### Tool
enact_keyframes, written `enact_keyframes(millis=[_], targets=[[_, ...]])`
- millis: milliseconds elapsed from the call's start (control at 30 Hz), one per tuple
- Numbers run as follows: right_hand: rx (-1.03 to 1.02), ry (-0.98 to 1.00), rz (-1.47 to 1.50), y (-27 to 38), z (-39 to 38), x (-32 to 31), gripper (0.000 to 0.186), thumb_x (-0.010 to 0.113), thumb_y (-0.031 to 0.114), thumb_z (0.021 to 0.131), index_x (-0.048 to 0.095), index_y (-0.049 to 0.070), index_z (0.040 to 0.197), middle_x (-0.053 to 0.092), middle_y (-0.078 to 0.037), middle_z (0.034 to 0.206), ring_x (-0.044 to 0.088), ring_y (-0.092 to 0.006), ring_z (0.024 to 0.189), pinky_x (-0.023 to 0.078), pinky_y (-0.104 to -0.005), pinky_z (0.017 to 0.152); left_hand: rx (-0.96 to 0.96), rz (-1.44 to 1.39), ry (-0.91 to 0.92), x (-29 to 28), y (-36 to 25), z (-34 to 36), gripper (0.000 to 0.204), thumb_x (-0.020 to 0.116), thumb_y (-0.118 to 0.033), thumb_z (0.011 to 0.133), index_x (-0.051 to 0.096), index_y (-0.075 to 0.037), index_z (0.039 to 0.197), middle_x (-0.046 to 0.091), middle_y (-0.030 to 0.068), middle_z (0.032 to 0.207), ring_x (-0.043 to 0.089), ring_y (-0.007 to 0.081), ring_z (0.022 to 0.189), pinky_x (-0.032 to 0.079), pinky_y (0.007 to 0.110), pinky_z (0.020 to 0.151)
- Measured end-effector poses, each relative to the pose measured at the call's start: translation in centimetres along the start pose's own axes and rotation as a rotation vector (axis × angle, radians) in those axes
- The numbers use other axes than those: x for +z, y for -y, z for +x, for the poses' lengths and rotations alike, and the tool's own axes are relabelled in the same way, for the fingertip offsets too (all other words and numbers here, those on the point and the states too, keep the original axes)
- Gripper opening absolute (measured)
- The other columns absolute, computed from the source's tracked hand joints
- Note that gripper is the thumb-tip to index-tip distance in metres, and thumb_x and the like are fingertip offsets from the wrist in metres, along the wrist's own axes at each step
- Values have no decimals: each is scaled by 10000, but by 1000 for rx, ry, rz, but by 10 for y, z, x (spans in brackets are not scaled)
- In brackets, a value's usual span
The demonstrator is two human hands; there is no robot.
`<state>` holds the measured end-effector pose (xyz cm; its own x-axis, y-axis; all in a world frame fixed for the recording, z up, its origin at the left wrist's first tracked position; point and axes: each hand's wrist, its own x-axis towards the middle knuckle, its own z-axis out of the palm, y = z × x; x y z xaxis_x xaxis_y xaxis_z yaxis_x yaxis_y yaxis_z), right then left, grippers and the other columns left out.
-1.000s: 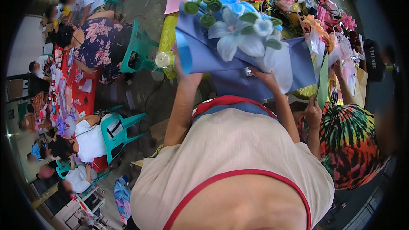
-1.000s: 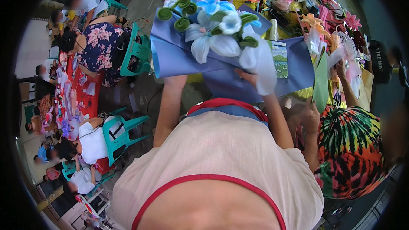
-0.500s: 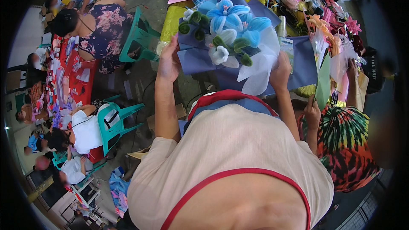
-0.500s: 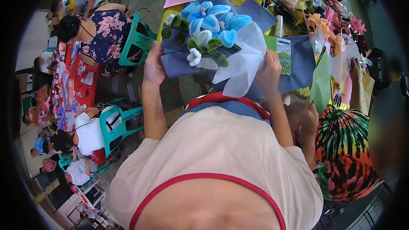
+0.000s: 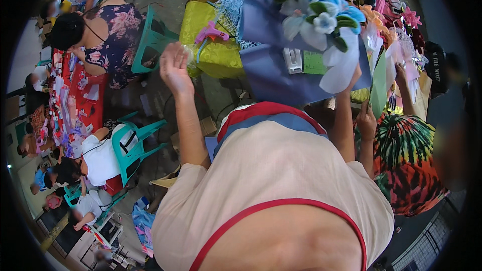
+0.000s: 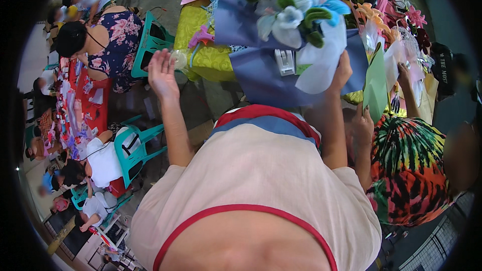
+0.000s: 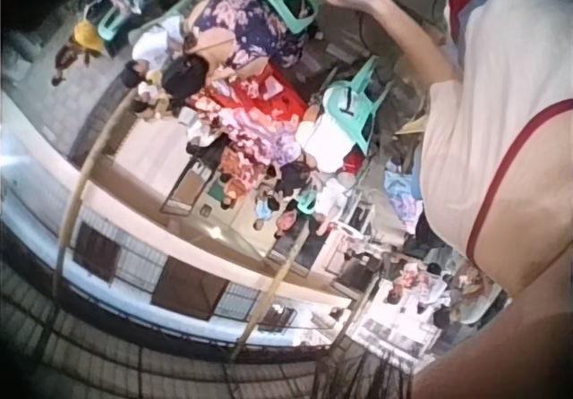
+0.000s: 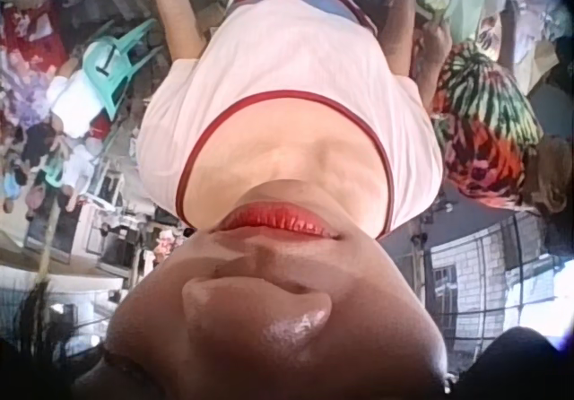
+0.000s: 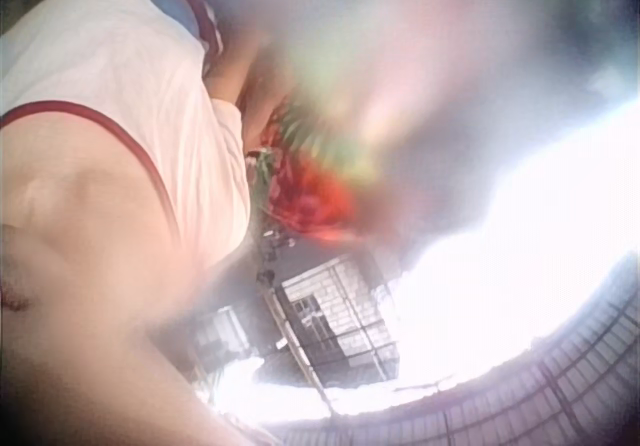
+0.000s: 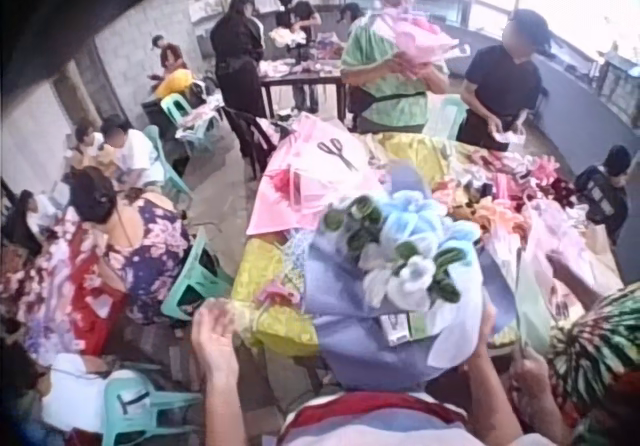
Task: The person assembles a floral arrangement by wrapping blue and white flowers in blue and white paper and using a stapler to secure the base of the wrapping.
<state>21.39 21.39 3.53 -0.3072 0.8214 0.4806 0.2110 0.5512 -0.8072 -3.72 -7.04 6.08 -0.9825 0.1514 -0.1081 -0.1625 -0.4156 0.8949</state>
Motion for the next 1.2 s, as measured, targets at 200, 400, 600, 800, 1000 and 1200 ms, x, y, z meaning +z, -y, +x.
enact_keyframes(millis=[200, 400, 600, 800, 1000, 1200], targets=[[-125, -71, -235, 8, 9, -17, 260, 650, 91, 650, 527, -13, 854, 529, -36, 640, 467, -87, 565, 388, -227, 519, 84, 708, 261, 37, 76, -38, 140, 535, -115, 783, 593, -46, 890, 577, 52, 850, 523, 118, 756, 425, 250, 670], [-57, -65, -168, 3, -2, -17, 294, 676, 126, 633, 527, -10, 847, 469, -3, 596, 398, -67, 530, 334, -210, 477, 77, 836, 752, 69, 169, -76, 154, 558, -137, 753, 597, -32, 859, 579, 61, 734, 544, 140, 625, 438, 253, 578], [-16, 30, -141, -7, -8, -14, 367, 690, 128, 630, 543, -9, 936, 524, 2, 672, 453, -51, 593, 375, -204, 527, -358, 757, 664, 98, 196, -85, 208, 557, -190, 769, 590, 5, 834, 602, 83, 691, 564, 124, 611, 442, 240, 562], [71, 202, 12, 1, -16, 6, 419, 717, 96, 605, 536, -20, 965, 601, -64, 768, 549, -97, 696, 439, -248, 629, -512, 127, 808, 106, 164, -89, 232, 570, -115, 786, 513, 19, 968, 554, 78, 981, 510, 108, 918, 371, 237, 837], [99, 350, 90, 19, -25, 38, 336, 688, 71, 608, 556, -13, 905, 608, -122, 770, 589, -167, 693, 452, -276, 639, -522, 59, 843, 94, 164, -80, 139, 574, -118, 792, 571, 14, 833, 587, 74, 840, 542, 128, 798, 414, 263, 773], [126, 440, 216, 20, -27, 47, 377, 746, 133, 577, 566, -6, 878, 600, -105, 743, 583, -184, 674, 452, -271, 639, -230, 396, 843, 81, 155, -70, 209, 620, -81, 724, 574, 19, 901, 582, 60, 863, 524, 122, 784, 414, 258, 715]])
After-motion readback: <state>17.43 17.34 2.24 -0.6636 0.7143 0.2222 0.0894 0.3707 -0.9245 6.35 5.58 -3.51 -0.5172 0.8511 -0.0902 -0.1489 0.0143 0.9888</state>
